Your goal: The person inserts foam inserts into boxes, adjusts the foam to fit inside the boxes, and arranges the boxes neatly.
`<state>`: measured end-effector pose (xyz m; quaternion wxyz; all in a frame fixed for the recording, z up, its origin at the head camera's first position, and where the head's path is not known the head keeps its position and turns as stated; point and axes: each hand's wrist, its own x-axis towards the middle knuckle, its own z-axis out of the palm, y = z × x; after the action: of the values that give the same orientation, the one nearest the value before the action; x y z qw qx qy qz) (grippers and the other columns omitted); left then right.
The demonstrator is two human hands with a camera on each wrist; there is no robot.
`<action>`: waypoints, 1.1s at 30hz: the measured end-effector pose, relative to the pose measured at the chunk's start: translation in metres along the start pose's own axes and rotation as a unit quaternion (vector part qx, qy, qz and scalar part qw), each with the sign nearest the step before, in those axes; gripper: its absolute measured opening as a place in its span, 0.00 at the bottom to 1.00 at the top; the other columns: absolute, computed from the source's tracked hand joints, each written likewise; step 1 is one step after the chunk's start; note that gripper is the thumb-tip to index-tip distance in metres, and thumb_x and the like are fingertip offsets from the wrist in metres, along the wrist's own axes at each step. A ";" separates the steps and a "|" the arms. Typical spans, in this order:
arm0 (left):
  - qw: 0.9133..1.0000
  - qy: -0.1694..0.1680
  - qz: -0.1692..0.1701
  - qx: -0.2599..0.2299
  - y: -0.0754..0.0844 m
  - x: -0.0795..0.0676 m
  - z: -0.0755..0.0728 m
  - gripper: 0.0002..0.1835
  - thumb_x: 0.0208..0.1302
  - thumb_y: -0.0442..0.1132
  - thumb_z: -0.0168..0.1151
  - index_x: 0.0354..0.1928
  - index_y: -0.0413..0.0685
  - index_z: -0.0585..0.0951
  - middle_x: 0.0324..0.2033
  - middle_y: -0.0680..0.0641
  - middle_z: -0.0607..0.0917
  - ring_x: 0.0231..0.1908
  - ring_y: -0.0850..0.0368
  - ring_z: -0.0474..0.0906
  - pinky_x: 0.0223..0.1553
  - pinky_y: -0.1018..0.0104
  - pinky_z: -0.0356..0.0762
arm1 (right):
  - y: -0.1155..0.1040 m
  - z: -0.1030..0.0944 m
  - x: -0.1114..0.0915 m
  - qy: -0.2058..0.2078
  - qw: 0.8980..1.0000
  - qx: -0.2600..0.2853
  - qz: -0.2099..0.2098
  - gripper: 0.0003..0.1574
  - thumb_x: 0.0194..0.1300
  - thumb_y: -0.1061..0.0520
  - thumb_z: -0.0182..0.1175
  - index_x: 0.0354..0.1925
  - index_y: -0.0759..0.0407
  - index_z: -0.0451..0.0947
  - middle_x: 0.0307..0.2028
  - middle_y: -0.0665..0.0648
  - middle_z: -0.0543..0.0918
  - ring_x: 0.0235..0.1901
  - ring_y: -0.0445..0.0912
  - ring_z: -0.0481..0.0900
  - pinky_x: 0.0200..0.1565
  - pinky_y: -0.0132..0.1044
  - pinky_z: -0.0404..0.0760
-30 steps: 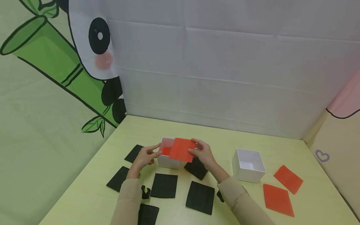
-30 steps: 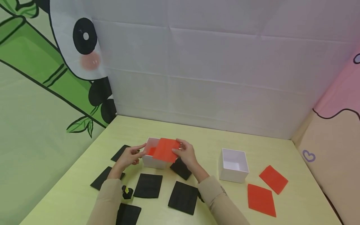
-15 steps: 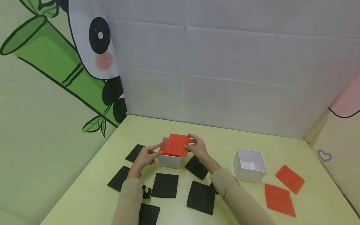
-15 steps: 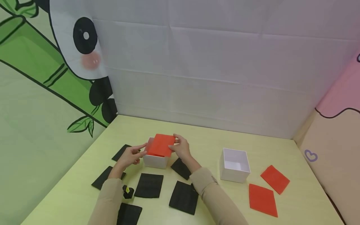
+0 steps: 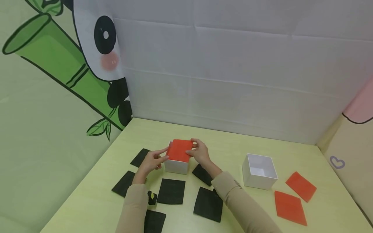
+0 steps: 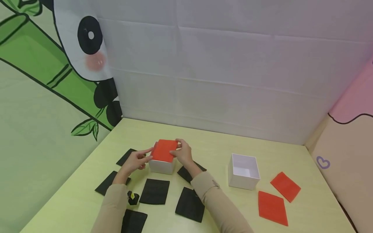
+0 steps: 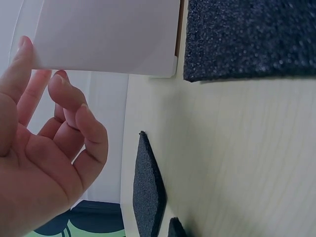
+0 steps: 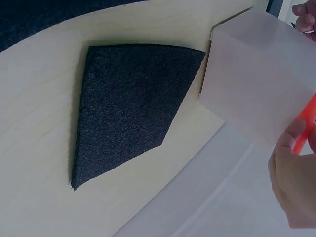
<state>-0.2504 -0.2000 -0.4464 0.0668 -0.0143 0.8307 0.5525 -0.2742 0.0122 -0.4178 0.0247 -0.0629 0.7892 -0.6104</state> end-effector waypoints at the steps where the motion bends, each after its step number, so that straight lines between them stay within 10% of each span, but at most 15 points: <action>1: 1.000 0.000 0.000 -0.001 0.000 0.000 0.000 0.28 0.53 0.45 0.64 0.59 0.54 0.72 0.26 0.33 0.75 0.17 0.55 0.69 0.23 0.66 0.69 | -0.001 0.001 0.000 0.002 1.000 -0.001 -0.001 0.35 0.51 0.70 0.63 0.58 0.69 0.64 0.38 0.65 0.74 0.26 0.46 0.77 0.31 0.37 0.78; 33: 1.000 -0.004 0.019 -0.004 0.002 -0.002 -0.001 0.28 0.55 0.43 0.63 0.59 0.50 0.71 0.23 0.37 0.75 0.16 0.56 0.68 0.22 0.66 0.68 | 0.002 0.008 0.000 -0.026 0.982 -0.171 -0.078 0.26 0.50 0.68 0.62 0.50 0.72 0.73 0.38 0.66 0.70 0.24 0.46 0.61 0.22 0.31 0.60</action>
<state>-0.2488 -0.2006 -0.4437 0.0595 0.0038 0.8281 0.5574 -0.2734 0.0048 -0.4216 -0.0139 -0.1432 0.8738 -0.4646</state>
